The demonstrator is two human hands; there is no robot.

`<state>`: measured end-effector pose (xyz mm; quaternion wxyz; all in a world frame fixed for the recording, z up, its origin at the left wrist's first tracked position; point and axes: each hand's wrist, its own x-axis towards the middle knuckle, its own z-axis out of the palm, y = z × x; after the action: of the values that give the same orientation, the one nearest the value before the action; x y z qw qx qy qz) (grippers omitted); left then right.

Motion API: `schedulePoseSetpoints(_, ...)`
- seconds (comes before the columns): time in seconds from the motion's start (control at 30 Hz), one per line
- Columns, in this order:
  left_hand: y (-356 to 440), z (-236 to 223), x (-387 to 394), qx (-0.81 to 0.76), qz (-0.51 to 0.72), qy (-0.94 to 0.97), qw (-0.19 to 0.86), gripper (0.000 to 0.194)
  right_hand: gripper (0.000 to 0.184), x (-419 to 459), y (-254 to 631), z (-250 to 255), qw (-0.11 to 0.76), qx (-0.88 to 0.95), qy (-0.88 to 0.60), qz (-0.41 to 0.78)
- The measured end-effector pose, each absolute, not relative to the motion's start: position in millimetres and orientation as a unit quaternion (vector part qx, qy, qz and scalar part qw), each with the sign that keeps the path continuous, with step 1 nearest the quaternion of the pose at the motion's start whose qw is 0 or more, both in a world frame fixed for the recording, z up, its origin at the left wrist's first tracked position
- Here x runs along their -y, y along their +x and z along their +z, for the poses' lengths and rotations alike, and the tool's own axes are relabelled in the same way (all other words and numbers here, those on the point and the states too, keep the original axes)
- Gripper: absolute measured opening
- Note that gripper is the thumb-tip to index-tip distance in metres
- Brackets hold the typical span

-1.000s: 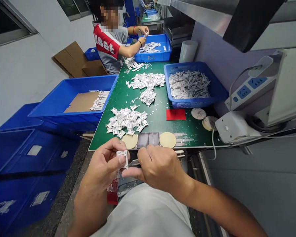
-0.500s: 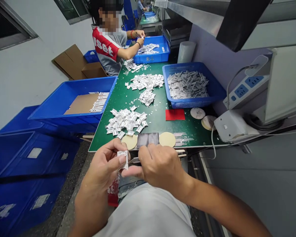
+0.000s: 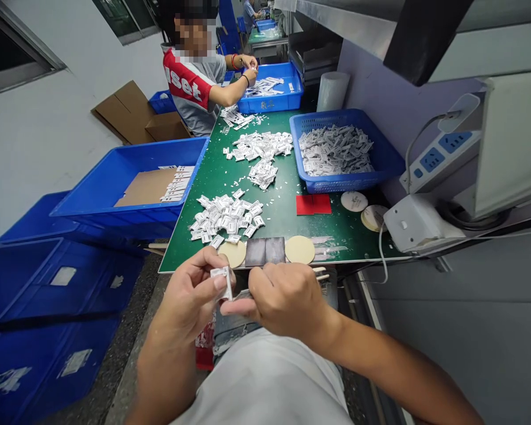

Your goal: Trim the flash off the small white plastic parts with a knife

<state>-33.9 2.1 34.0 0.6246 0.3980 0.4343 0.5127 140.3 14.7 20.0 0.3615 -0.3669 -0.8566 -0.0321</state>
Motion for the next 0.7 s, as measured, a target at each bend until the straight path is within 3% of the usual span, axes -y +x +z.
schedulePoseSetpoints(0.1, -32, 33, -3, -0.457, 0.537, 0.419, 0.572, 0.016, 0.060, -15, 138, 17, 0.396, 0.853, -0.329, 0.089)
schedulePoseSetpoints(0.2, -31, 32, -2, -0.462, 0.538, 0.446, 0.546, 0.015, 0.043, -15, 135, 21, 0.411, 0.822, -0.311, 0.243)
schedulePoseSetpoints(0.27, -29, 32, 0, -0.442, 0.532, 0.441, 0.573, 0.022, 0.034, -14, 135, 26, 0.385, 0.792, -0.321, 0.349)
schedulePoseSetpoints(0.37, -27, 30, 2, -0.413, 0.539, 0.425, 0.599, 0.026, 0.036, -12, 135, 31, 0.324, 0.770, -0.323, 0.444)
schedulePoseSetpoints(0.47, -23, 30, 5, -0.408, 0.554, 0.417, 0.594, 0.033, 0.038, -10, 133, 29, 0.344, 0.804, -0.302, 0.380)
schedulePoseSetpoints(0.57, -20, 33, 8, -0.408, 0.554, 0.414, 0.596, 0.037, 0.051, -10, 129, 24, 0.396, 0.843, -0.314, 0.184)
schedulePoseSetpoints(0.7, -19, 35, 11, -0.415, 0.554, 0.445, 0.568, 0.036, 0.059, -13, 126, 24, 0.392, 0.857, -0.335, 0.007)
